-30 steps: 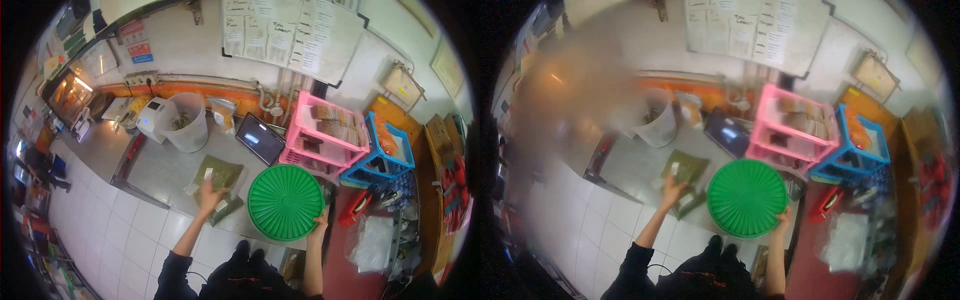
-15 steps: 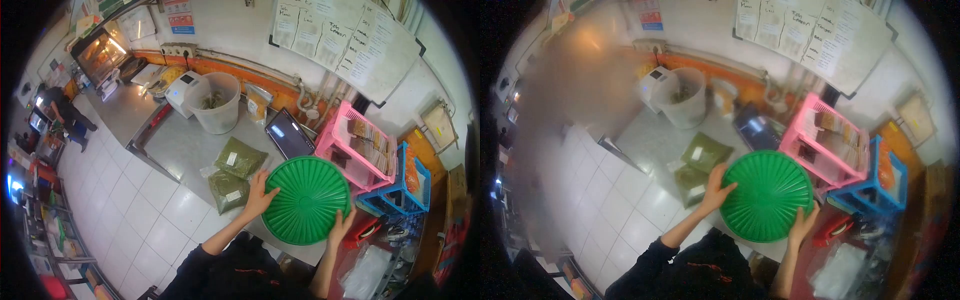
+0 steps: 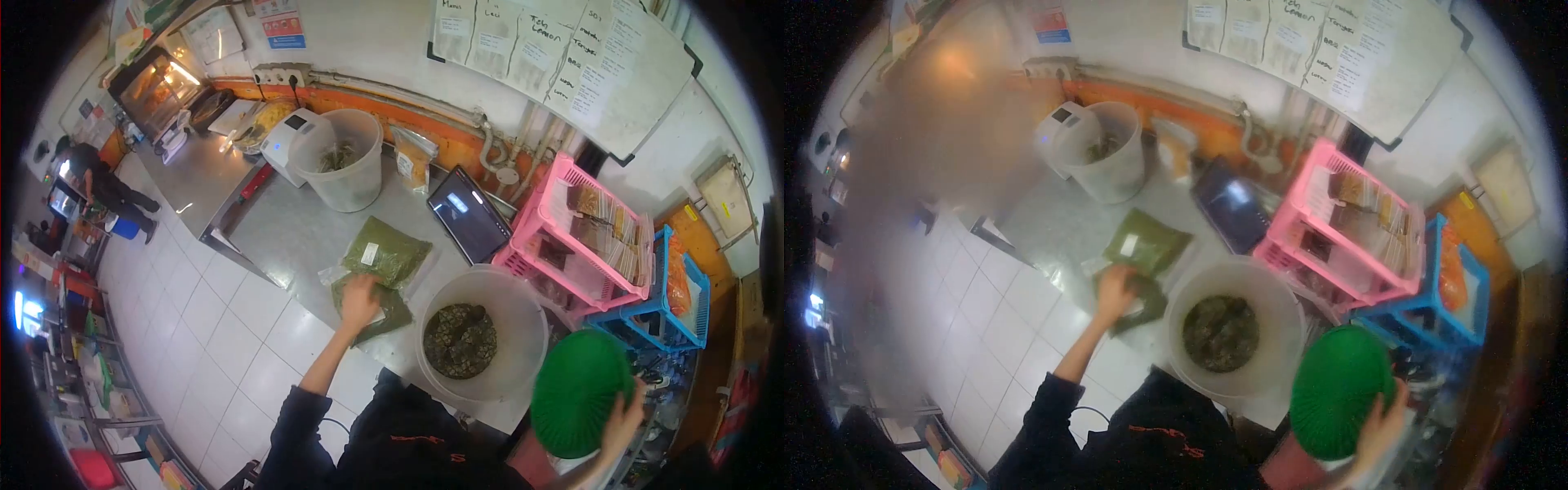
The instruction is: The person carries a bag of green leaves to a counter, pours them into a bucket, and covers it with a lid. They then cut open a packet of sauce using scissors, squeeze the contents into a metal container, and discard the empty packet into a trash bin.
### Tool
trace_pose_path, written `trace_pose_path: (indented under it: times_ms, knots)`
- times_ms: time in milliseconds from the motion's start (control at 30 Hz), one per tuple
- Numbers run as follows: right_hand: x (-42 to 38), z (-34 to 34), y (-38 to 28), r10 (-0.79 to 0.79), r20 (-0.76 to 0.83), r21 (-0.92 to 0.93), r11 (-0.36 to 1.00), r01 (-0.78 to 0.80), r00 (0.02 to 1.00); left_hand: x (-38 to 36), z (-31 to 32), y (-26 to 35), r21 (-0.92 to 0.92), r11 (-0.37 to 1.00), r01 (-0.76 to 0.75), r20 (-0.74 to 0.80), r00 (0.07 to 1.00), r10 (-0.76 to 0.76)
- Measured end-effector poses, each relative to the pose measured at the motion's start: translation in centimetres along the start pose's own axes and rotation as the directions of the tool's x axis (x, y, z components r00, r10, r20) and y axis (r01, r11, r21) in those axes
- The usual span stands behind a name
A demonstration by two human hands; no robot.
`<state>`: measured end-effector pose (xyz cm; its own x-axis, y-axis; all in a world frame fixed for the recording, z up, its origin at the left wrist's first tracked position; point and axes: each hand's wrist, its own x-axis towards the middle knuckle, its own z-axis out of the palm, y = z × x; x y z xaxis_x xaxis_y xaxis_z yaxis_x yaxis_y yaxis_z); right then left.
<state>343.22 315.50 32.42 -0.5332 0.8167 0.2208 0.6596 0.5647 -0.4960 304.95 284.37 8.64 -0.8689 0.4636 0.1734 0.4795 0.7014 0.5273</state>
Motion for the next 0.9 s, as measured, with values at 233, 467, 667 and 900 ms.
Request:
trace_pose_path:
  times_ms: [233, 467, 667, 900]
  knots:
    - [3.0, 12.2, 4.7, 0.014, 0.249, 0.164, 0.985, -0.056, 0.968, 4.2, 7.5, 1.9, 0.447, 0.706, -0.550, 0.158, 0.825, 0.543]
    - [5.4, 14.4, 3.5, -0.137, 0.127, -0.137, 0.979, 0.154, 0.982, 9.2, 1.6, 5.3, -0.098, 0.988, -0.116, 0.311, 0.940, 0.141]
    - [4.9, 13.2, -4.9, -0.222, 0.081, -0.079, 0.970, 0.228, 0.972, 5.4, 5.8, 0.9, 0.224, 0.663, -0.714, 0.353, 0.694, 0.628]
    - [-1.4, 14.0, -19.8, -0.522, 0.163, 0.182, 0.850, 0.495, 0.837, 7.4, 4.9, 0.2, 0.007, 0.877, -0.481, 0.215, 0.857, 0.468]
